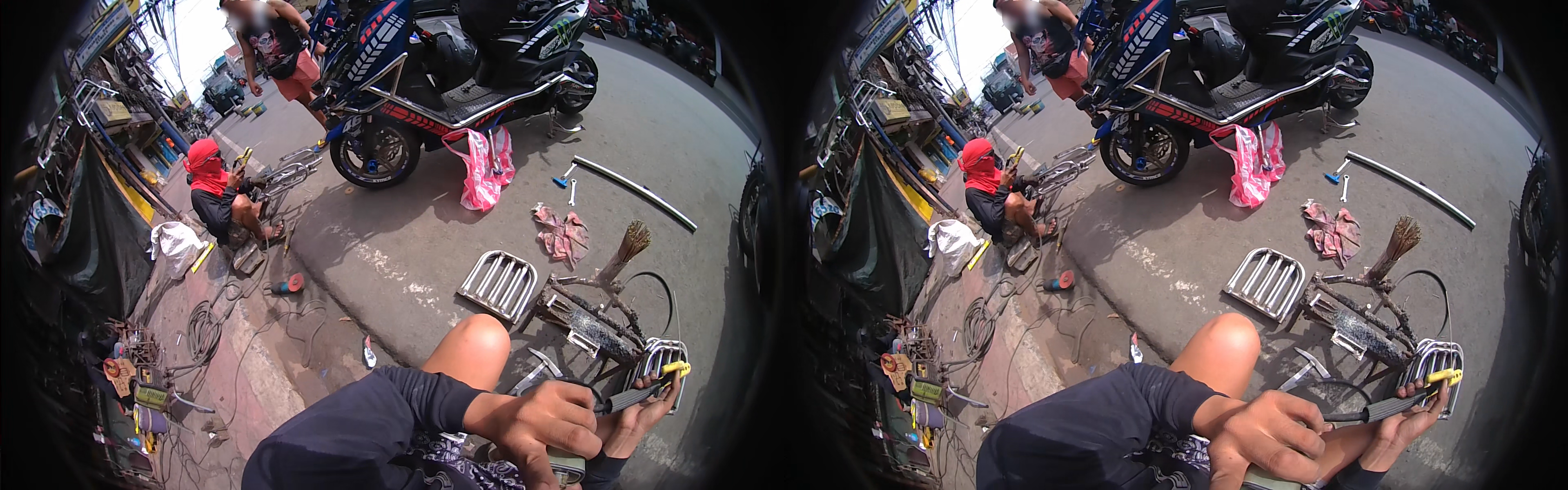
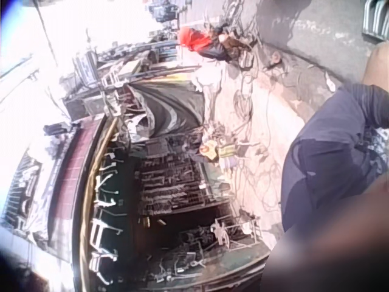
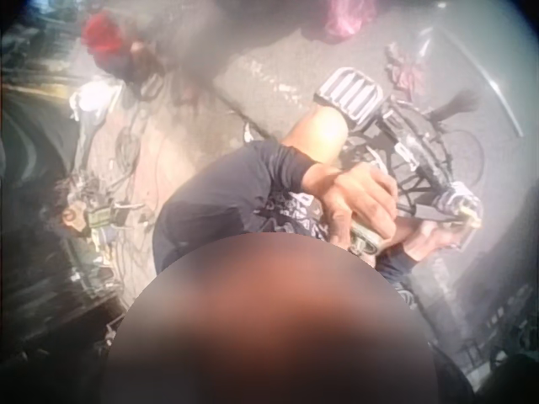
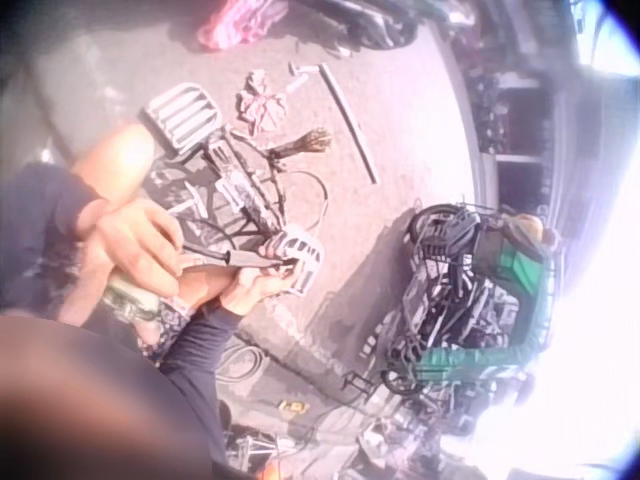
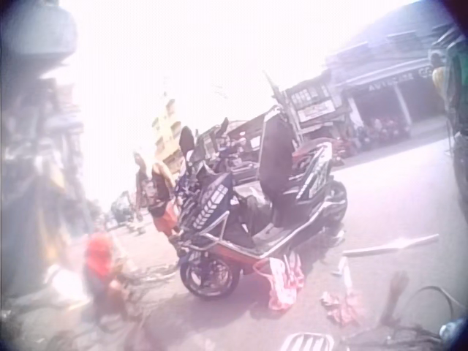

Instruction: The person sits on the ground and uses a welding torch to join parts of a metal rack. They hold the rack with one hand and the torch with the other, creating sparks as they weld. The person occasionally repositions the rack and continues welding different sections.

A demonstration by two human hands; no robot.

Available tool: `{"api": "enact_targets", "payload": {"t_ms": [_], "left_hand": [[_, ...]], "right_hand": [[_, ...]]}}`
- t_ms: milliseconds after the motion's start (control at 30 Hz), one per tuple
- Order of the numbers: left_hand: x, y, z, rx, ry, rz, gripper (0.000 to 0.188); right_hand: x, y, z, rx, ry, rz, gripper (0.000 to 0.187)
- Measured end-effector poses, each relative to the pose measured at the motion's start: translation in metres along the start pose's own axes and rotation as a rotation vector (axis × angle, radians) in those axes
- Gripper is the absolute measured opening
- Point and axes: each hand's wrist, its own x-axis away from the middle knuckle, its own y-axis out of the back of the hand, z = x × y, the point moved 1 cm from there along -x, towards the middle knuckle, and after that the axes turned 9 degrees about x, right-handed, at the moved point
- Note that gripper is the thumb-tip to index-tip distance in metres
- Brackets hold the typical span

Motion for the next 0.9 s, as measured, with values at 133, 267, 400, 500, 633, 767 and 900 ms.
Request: {"api": "enact_targets", "payload": {"t_ms": [133, 267, 400, 500, 633, 767, 900], "left_hand": [[0.021, 0.017, 0.03, -0.196, 0.491, 0.041, 0.072], [0.037, 0.022, 0.049, -0.137, 0.702, 0.221, 0.053], [0.048, 0.021, 0.045, -0.054, 0.772, 0.441, 0.042], [0.054, 0.022, 0.04, -0.121, 0.772, 0.548, 0.038], [0.057, 0.029, 0.04, -0.108, 0.838, 0.662, 0.039], [0.054, 0.038, 0.039, -0.095, 0.939, 0.704, 0.041], [0.052, 0.042, 0.035, -0.113, 0.964, 0.69, 0.044]], "right_hand": [[-0.002, -0.006, 0.001, -0.02, -0.043, 0.027, 0.033], [-0.003, -0.018, -0.002, 0.014, -0.024, -0.046, 0.033], [-0.005, -0.024, -0.009, 0.076, -0.046, -0.055, 0.034], [-0.008, -0.022, -0.015, 0.062, -0.051, -0.027, 0.033], [-0.011, -0.02, -0.02, 0.003, -0.067, 0.092, 0.031], [-0.01, -0.019, -0.019, -0.018, -0.051, 0.07, 0.029], [-0.005, -0.02, -0.016, -0.02, -0.03, 0.091, 0.03]]}}
